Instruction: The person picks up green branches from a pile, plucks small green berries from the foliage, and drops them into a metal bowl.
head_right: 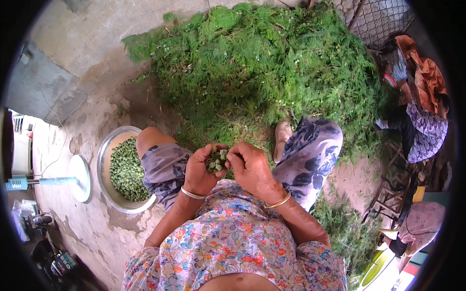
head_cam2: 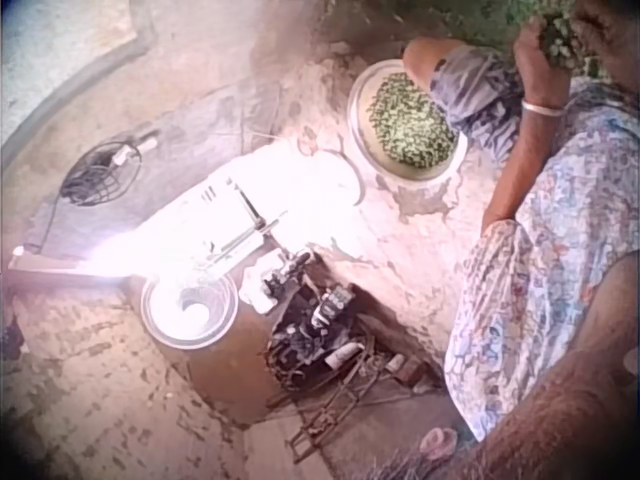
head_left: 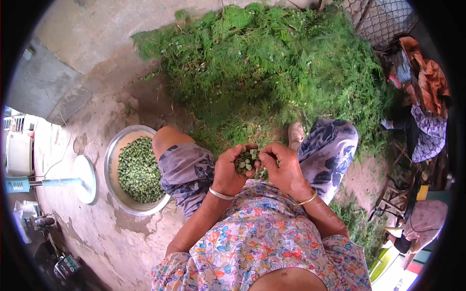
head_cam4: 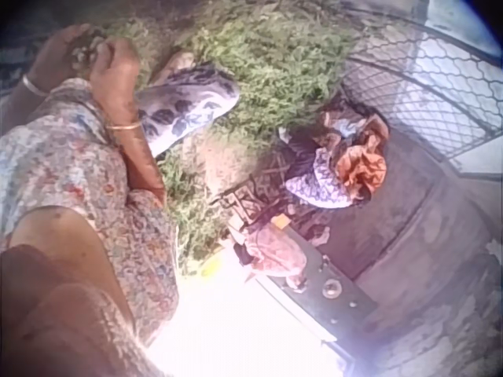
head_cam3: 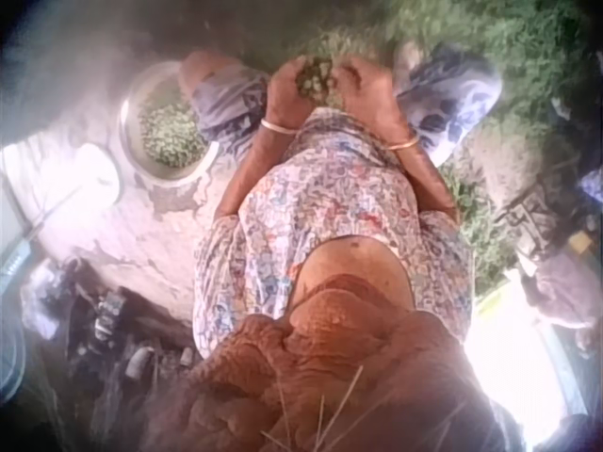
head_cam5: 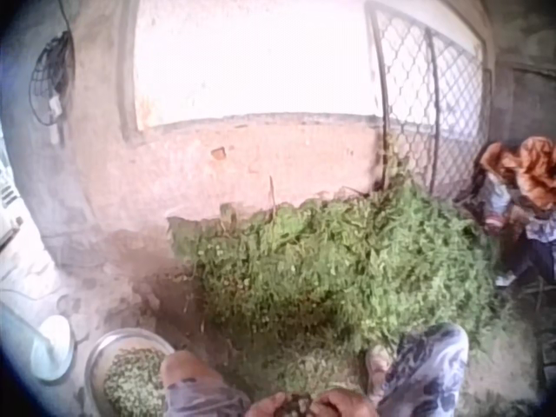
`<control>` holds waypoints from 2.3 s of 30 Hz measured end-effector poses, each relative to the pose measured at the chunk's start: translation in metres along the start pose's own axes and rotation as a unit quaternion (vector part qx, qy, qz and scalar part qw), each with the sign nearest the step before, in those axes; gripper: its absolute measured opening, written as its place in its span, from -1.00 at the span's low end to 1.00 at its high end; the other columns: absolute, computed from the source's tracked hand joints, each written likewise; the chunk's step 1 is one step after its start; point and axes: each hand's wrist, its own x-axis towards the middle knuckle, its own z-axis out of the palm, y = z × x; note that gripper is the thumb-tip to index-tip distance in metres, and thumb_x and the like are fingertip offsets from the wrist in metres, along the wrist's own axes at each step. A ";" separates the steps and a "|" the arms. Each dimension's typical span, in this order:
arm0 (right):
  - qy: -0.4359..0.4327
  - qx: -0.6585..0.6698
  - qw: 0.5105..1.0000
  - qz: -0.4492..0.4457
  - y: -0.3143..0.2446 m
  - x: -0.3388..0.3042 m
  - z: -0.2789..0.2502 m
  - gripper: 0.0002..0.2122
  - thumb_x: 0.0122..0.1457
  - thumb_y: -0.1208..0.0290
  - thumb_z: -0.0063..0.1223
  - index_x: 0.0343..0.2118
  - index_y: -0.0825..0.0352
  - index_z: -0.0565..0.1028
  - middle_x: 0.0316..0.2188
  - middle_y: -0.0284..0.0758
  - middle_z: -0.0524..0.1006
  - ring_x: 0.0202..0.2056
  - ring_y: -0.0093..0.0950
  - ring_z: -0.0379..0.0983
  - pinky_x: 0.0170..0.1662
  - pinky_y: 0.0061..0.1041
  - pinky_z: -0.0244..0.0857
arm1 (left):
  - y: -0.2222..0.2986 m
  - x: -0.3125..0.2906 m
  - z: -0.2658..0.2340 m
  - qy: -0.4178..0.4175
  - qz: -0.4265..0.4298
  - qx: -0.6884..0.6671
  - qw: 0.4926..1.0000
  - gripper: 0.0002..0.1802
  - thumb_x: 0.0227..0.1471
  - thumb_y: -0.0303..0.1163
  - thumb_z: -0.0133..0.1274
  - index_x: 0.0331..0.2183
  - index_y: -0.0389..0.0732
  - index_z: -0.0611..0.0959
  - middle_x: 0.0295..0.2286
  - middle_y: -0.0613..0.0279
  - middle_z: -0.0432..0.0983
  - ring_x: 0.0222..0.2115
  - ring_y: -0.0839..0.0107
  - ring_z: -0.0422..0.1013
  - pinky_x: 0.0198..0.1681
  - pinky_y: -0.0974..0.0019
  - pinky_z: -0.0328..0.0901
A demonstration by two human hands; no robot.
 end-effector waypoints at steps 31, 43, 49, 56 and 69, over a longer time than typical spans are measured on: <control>-0.262 -0.206 0.939 0.084 0.007 -0.011 -0.062 -0.80 -0.03 0.58 0.04 -0.29 0.39 0.50 -0.49 -0.25 0.47 -0.48 -0.40 0.40 -0.39 -0.47 0.30 | 0.010 -0.005 -0.015 -0.082 -0.042 0.053 0.994 -0.85 -0.06 -0.45 0.05 -0.41 -0.34 0.53 -0.46 -0.08 0.51 -0.56 0.38 0.41 -0.73 0.48 0.18; -0.092 -0.163 0.965 -0.182 -0.018 0.009 -0.002 -0.77 -0.16 0.58 0.09 -0.34 0.37 0.51 -0.14 -0.12 0.46 -0.01 -0.06 0.32 0.04 -0.19 0.24 | 0.008 -0.004 -0.008 -0.063 -0.101 0.003 0.993 -0.24 0.06 0.30 -0.29 -0.14 -0.25 0.46 -0.34 0.18 0.49 -0.40 0.41 0.43 -0.50 0.39 0.29; -0.161 -0.282 0.917 -0.231 -0.009 0.012 0.007 -0.79 -0.20 0.50 0.09 -0.42 0.38 0.47 -0.16 -0.15 0.44 0.03 -0.04 0.25 0.12 -0.08 0.10 | 0.002 -0.011 0.009 0.035 -0.103 0.024 0.994 -0.28 0.06 0.32 -0.32 -0.20 -0.18 0.46 -0.43 0.33 0.44 -0.48 0.52 0.38 -0.56 0.41 0.24; -0.129 -0.054 0.982 -0.123 -0.007 0.016 0.008 -0.93 -0.05 0.61 0.00 -0.45 0.42 0.41 -0.26 -0.13 0.48 -0.04 -0.08 0.33 0.08 -0.21 0.17 | 0.002 -0.005 -0.005 -0.063 -0.083 -0.017 0.994 -0.47 0.14 0.12 -0.25 -0.16 -0.13 0.47 -0.33 0.22 0.47 -0.36 0.38 0.43 -0.47 0.31 0.36; -0.148 -0.214 0.965 -0.010 0.013 0.005 -0.046 -0.82 0.01 0.59 0.01 -0.28 0.46 0.46 -0.47 -0.16 0.52 -0.53 -0.43 0.48 -0.46 -0.50 0.33 | 0.004 -0.005 -0.006 -0.057 -0.066 -0.040 0.995 -0.59 0.16 -0.11 -0.15 -0.29 -0.32 0.50 -0.40 -0.02 0.52 -0.50 0.33 0.42 -0.66 0.44 0.22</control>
